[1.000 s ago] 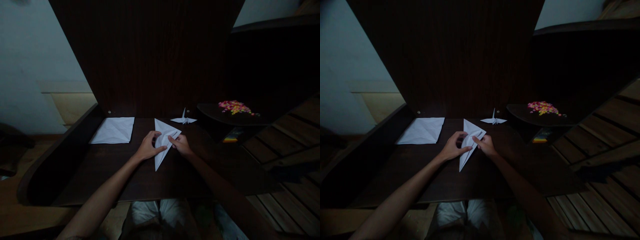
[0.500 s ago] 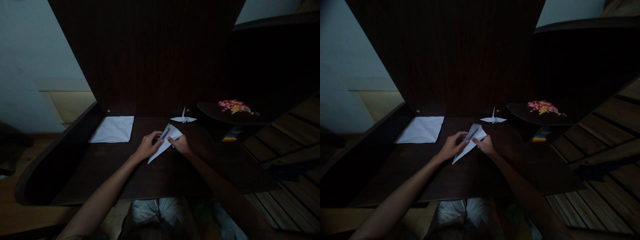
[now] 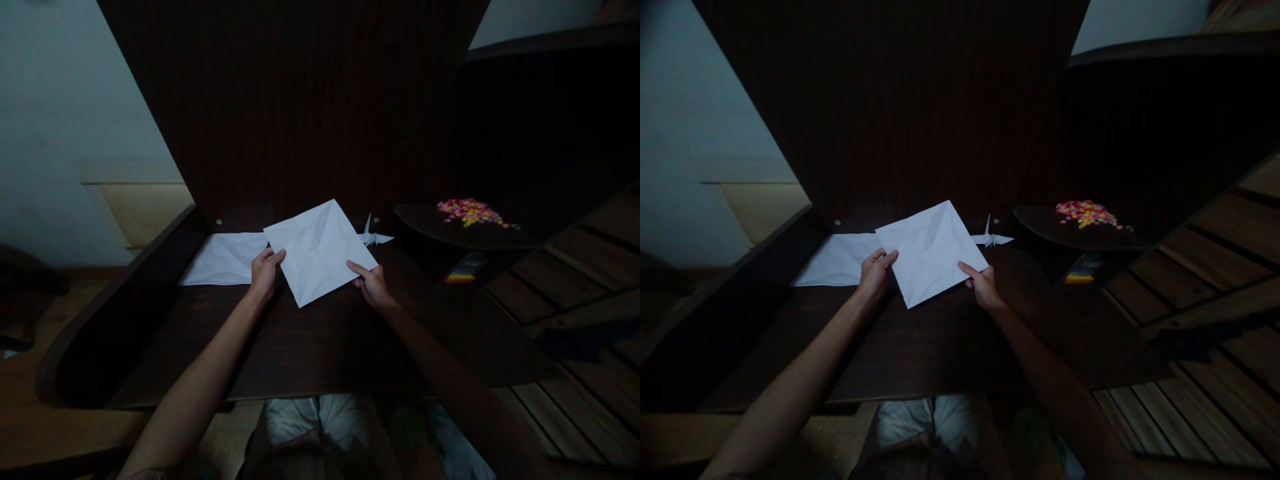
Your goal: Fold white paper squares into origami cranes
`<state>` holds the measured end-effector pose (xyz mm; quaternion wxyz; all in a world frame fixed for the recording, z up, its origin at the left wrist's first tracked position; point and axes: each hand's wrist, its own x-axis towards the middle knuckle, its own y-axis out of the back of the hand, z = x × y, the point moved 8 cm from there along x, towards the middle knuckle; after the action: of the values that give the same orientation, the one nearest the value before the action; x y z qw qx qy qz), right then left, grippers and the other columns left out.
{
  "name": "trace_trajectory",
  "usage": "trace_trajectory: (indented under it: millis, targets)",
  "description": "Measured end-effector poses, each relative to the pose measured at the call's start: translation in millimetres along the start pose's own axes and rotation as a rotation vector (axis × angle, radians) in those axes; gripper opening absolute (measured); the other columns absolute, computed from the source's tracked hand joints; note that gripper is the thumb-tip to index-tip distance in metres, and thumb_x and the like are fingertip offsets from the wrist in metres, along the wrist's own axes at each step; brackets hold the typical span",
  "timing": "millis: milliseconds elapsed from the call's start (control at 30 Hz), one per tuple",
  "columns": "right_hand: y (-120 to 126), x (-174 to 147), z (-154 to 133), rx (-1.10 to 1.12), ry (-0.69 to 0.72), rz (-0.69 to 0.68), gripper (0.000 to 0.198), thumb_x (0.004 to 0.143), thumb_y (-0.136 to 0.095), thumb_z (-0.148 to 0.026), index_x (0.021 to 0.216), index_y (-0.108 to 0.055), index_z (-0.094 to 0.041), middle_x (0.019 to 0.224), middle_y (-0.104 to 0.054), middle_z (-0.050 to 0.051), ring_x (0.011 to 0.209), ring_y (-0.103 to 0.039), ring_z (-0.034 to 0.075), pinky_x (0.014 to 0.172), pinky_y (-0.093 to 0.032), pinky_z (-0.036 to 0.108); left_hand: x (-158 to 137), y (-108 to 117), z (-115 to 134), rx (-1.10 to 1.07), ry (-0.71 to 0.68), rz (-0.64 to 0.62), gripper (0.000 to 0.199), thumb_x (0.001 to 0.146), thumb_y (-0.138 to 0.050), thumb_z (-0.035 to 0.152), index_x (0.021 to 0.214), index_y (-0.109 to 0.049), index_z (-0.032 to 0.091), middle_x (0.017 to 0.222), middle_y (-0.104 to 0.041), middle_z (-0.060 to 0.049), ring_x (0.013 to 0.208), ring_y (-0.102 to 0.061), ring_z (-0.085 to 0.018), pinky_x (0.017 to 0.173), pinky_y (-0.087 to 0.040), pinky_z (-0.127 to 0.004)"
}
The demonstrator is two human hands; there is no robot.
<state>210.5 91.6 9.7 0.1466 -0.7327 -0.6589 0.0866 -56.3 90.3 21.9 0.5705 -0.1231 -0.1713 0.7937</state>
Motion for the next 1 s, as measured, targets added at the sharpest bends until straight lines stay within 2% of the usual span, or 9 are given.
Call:
trace_trajectory:
  millis: [100, 167, 267, 367, 533, 633, 733, 833, 1000]
  targets:
    - [2.6, 4.1, -0.8, 0.049, -0.035, -0.078, 0.022, 0.056, -0.074, -0.030, 0.060, -0.058, -0.016, 0.054, -0.055, -0.002, 0.043, -0.043, 0.008, 0.035, -0.028, 0.020, 1.2, -0.3, 1.8, 0.025, 0.002, -0.041, 0.035, 0.051, -0.082, 0.031, 0.077, -0.065, 0.013, 0.073, -0.070, -0.004, 0.068, -0.064, -0.017, 0.064, -0.049, -0.026]
    - [5.8, 7.0, 0.7, 0.077, -0.101, -0.115, 0.024, 0.059, -0.068, -0.039, 0.055, -0.057, -0.017, 0.049, -0.054, 0.000, 0.045, -0.048, 0.012, 0.037, -0.034, 0.023, 2.8, -0.5, 2.4, 0.053, 0.007, -0.081, 0.036, 0.051, -0.083, 0.031, 0.077, -0.066, 0.014, 0.072, -0.070, -0.003, 0.065, -0.064, -0.016, 0.062, -0.049, -0.025]
    - [5.0, 8.5, 2.6, 0.045, -0.175, -0.193, 0.028, 0.062, -0.063, -0.046, 0.062, -0.062, -0.018, 0.059, -0.064, 0.003, 0.060, -0.061, 0.019, 0.055, -0.047, 0.030, 5.2, -1.2, -1.2, 0.109, 0.034, -0.142, 0.035, 0.050, -0.084, 0.032, 0.074, -0.065, 0.014, 0.069, -0.070, -0.002, 0.061, -0.063, -0.015, 0.059, -0.048, -0.023]
    - [1.0, 6.8, 7.1, -0.095, -0.199, -0.260, 0.027, 0.055, -0.074, -0.039, 0.069, -0.066, -0.016, 0.070, -0.070, 0.004, 0.068, -0.064, 0.021, 0.065, -0.049, 0.032, 5.7, -3.8, -5.7, 0.182, 0.035, -0.202, 0.037, 0.051, -0.083, 0.036, 0.075, -0.065, 0.014, 0.068, -0.070, -0.002, 0.061, -0.063, -0.015, 0.059, -0.048, -0.024]
    - [4.2, 9.2, 12.7, -0.343, -0.126, -0.217, 0.036, 0.049, -0.081, -0.036, 0.075, -0.069, -0.013, 0.078, -0.072, 0.007, 0.066, -0.063, 0.020, 0.061, -0.047, 0.030, -1.0, -9.5, -4.9, 0.305, -0.036, -0.262, 0.038, 0.059, -0.079, 0.040, 0.083, -0.065, 0.015, 0.074, -0.071, -0.004, 0.069, -0.066, -0.019, 0.065, -0.051, -0.027]
    - [6.9, 13.0, 9.5, -0.432, -0.028, -0.170, 0.034, 0.053, -0.079, -0.039, 0.073, -0.069, -0.012, 0.080, -0.073, 0.009, 0.068, -0.064, 0.021, 0.061, -0.048, 0.031, -9.4, -20.0, -8.6, 0.443, -0.038, -0.391, 0.046, 0.060, -0.079, 0.035, 0.099, -0.064, 0.014, 0.091, -0.072, -0.008, 0.079, -0.068, -0.022, 0.069, -0.054, -0.032]
    - [7.0, 14.9, 6.7, -0.489, 0.037, -0.161, 0.034, 0.056, -0.076, -0.040, 0.074, -0.069, -0.012, 0.082, -0.073, 0.010, 0.071, -0.065, 0.023, 0.061, -0.049, 0.032, -13.9, -26.8, -11.7, 0.660, -0.126, -0.470, 0.049, 0.059, -0.079, 0.028, 0.103, -0.064, 0.013, 0.103, -0.070, -0.010, 0.090, -0.066, -0.025, 0.077, -0.054, -0.035]
    - [5.8, 14.7, 6.0, -0.514, 0.053, -0.180, 0.034, 0.058, -0.075, -0.040, 0.076, -0.070, -0.012, 0.083, -0.073, 0.011, 0.073, -0.066, 0.023, 0.062, -0.051, 0.033, -13.4, -26.7, -14.0, 0.817, -0.228, -0.453, 0.044, 0.061, -0.076, 0.028, 0.101, -0.065, 0.011, 0.101, -0.071, -0.010, 0.091, -0.066, -0.025, 0.079, -0.053, -0.035]
    - [0.7, 11.8, 6.3, -0.529, 0.048, -0.236, 0.035, 0.058, -0.075, -0.041, 0.075, -0.071, -0.012, 0.082, -0.073, 0.011, 0.072, -0.067, 0.024, 0.062, -0.052, 0.033, -15.5, -25.1, -16.9, 0.995, -0.283, -0.406, 0.031, 0.066, -0.069, 0.031, 0.092, -0.069, 0.012, 0.088, -0.072, -0.007, 0.080, -0.067, -0.024, 0.069, -0.053, -0.031]
